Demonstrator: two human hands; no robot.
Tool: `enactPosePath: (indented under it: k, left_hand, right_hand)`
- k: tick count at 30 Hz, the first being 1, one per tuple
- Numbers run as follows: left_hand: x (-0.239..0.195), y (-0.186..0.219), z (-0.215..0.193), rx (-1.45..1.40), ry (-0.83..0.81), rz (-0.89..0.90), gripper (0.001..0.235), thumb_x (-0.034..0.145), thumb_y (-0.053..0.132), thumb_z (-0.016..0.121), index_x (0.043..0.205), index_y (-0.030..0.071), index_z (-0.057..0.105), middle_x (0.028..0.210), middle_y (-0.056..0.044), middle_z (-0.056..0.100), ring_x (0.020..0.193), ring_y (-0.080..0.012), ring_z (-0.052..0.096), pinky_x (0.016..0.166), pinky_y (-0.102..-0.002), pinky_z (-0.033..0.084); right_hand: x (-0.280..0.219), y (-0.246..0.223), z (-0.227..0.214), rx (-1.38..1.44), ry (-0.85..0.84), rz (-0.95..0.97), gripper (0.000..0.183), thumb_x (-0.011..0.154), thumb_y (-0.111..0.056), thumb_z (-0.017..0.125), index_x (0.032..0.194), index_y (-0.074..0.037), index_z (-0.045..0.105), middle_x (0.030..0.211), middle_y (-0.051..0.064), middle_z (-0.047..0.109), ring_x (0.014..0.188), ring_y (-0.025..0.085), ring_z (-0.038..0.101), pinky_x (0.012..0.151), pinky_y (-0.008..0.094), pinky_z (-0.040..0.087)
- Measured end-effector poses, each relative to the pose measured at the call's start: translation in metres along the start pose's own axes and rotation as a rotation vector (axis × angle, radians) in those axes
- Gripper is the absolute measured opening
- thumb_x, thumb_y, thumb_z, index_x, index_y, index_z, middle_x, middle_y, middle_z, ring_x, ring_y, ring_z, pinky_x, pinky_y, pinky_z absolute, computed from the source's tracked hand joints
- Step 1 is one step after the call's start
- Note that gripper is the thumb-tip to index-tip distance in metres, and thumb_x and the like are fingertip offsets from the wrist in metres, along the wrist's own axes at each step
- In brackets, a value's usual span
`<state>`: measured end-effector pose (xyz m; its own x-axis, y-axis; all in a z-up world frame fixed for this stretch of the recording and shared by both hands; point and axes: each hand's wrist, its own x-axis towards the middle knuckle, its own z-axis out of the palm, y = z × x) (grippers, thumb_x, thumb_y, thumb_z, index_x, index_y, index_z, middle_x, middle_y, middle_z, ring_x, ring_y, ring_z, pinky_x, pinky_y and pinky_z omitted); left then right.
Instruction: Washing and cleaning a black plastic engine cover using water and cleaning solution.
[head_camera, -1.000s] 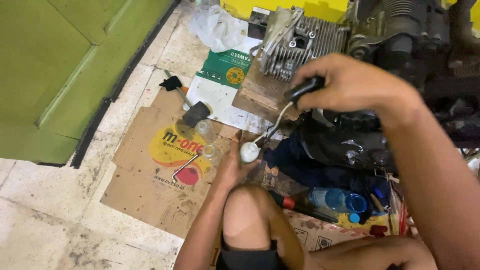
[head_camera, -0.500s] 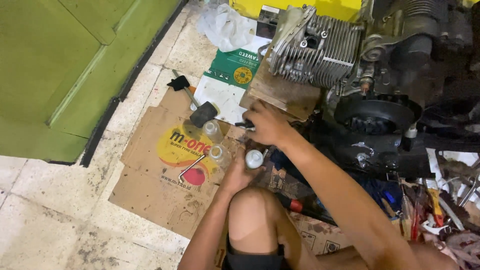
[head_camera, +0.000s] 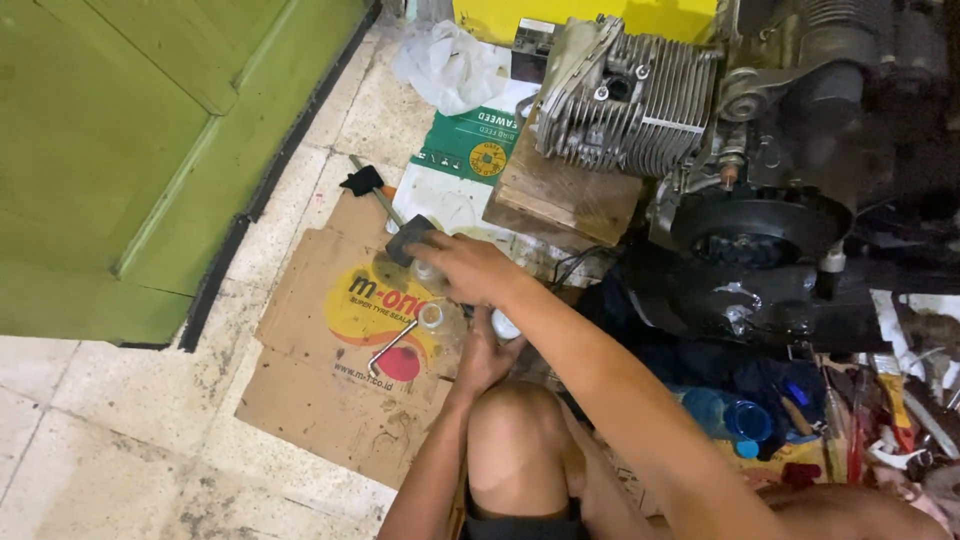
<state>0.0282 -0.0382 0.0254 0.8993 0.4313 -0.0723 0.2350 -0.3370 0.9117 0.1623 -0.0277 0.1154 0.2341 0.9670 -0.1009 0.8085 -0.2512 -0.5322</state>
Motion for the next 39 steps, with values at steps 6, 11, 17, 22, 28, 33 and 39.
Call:
enactPosePath:
  k: [6,11,17,22,28,33,39]
  left_hand:
    - [-0.003,0.005,-0.004,-0.045,-0.054,-0.026,0.060,0.083,0.020,0.074,0.127,-0.004,0.041,0.121,-0.027,0.057,0.117,-0.0489,0.051,0.092,-0.061,0.045]
    - [-0.002,0.002,-0.002,-0.038,-0.029,-0.041,0.058,0.081,0.022,0.075,0.122,-0.002,0.043,0.118,-0.026,0.059,0.116,-0.0478,0.053,0.091,-0.058,0.047]
    - [0.001,0.012,0.003,-0.027,0.049,-0.048,0.075,0.078,0.032,0.080,0.131,-0.004,0.040,0.124,-0.035,0.052,0.116,-0.0558,0.047,0.093,-0.059,0.046]
    - [-0.001,-0.005,0.011,0.011,0.020,-0.133,0.091,0.076,0.038,0.079,0.137,-0.006,0.029,0.124,-0.039,0.052,0.119,-0.0551,0.048,0.099,-0.064,0.039]
    - [0.003,-0.121,0.035,0.155,0.261,0.168,0.086,0.067,0.042,0.088,0.124,-0.010,0.050,0.107,-0.035,0.061,0.109,-0.0507,0.057,0.095,-0.054,0.046]
    - [-0.001,-0.089,0.024,0.266,0.166,0.002,0.085,0.066,0.049,0.086,0.130,0.001,0.056,0.105,-0.026,0.067,0.105,-0.0438,0.060,0.089,-0.055,0.049]
    - [-0.009,-0.044,0.013,0.238,0.175,-0.008,0.072,0.073,0.036,0.086,0.127,0.000,0.055,0.104,-0.026,0.067,0.108,-0.0426,0.059,0.090,-0.053,0.050]
  right_hand:
    - [0.015,0.016,0.020,-0.029,-0.063,0.005,0.064,0.075,0.001,0.060,0.136,-0.017,0.052,0.134,0.019,0.053,0.113,0.049,0.056,0.085,0.057,0.053]
    - [0.018,0.026,0.036,-0.055,-0.019,0.042,0.054,0.079,-0.013,0.062,0.131,-0.019,0.052,0.130,0.015,0.056,0.110,0.043,0.061,0.081,0.056,0.055]
    - [-0.031,0.026,-0.006,0.159,0.160,0.167,0.055,0.074,-0.026,0.071,0.123,-0.015,0.048,0.122,0.019,0.057,0.101,0.047,0.062,0.079,0.058,0.053]
    - [-0.088,0.026,-0.039,0.163,0.425,0.186,0.056,0.063,-0.028,0.078,0.109,-0.009,0.051,0.105,0.019,0.055,0.091,0.049,0.061,0.069,0.057,0.053]
    - [-0.207,-0.005,-0.111,0.220,0.866,0.103,0.050,0.061,-0.019,0.076,0.105,-0.012,0.054,0.095,0.012,0.049,0.090,0.040,0.059,0.074,0.047,0.048]
    - [-0.310,-0.013,-0.132,0.250,1.048,-0.048,0.054,0.070,-0.030,0.079,0.111,-0.002,0.059,0.101,0.018,0.053,0.097,0.036,0.055,0.083,0.041,0.044]
    - [-0.392,0.008,-0.091,0.329,1.041,0.103,0.060,0.061,0.002,0.080,0.116,0.011,0.058,0.103,0.023,0.063,0.087,0.028,0.062,0.079,0.037,0.049]
